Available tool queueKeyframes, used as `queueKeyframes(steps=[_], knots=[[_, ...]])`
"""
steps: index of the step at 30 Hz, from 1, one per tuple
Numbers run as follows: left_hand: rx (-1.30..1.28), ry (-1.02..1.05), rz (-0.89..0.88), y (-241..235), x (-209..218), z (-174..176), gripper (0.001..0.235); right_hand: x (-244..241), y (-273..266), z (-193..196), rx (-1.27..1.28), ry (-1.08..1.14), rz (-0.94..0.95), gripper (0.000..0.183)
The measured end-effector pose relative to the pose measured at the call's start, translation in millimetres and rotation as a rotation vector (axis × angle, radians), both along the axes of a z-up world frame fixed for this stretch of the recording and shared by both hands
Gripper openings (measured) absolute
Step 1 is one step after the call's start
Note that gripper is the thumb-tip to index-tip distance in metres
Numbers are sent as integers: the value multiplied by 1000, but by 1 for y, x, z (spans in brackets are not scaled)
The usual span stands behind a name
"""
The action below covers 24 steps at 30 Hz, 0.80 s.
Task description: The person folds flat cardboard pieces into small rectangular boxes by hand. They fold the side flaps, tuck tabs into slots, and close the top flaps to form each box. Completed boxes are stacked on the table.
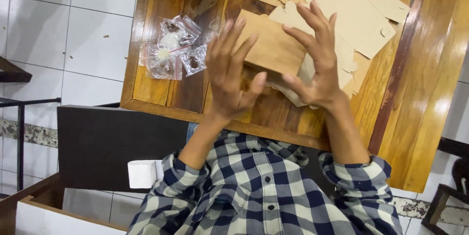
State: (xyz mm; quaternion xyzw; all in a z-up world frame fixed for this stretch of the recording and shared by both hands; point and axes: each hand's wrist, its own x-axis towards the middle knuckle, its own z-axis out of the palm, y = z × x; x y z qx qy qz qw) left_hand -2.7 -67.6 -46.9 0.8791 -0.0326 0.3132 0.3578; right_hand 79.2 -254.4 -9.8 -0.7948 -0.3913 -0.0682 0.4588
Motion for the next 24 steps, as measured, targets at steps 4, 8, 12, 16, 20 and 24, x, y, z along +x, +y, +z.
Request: queueKeyframes(steps=[4, 8, 12, 16, 20, 24], knots=[[343, 426, -82, 4, 16, 10, 75, -4, 15, -22, -181, -110, -122, 62], [307, 377, -133, 4, 17, 2, 66, -4, 15, -24, -211, -92, -101, 58], [489, 518, -166, 5, 25, 12, 74, 7, 9, -35, -420, -89, -114, 57], [138, 408, -332, 28, 33, 25, 65, 4, 13, -20, -371, -82, -84, 52], [96, 115, -45, 71, 64, 28, 59, 5, 13, -1, -412, 29, -61, 55], [311, 562, 427, 139, 93, 54, 128, 13, 11, 24, -460, 67, -13, 56]])
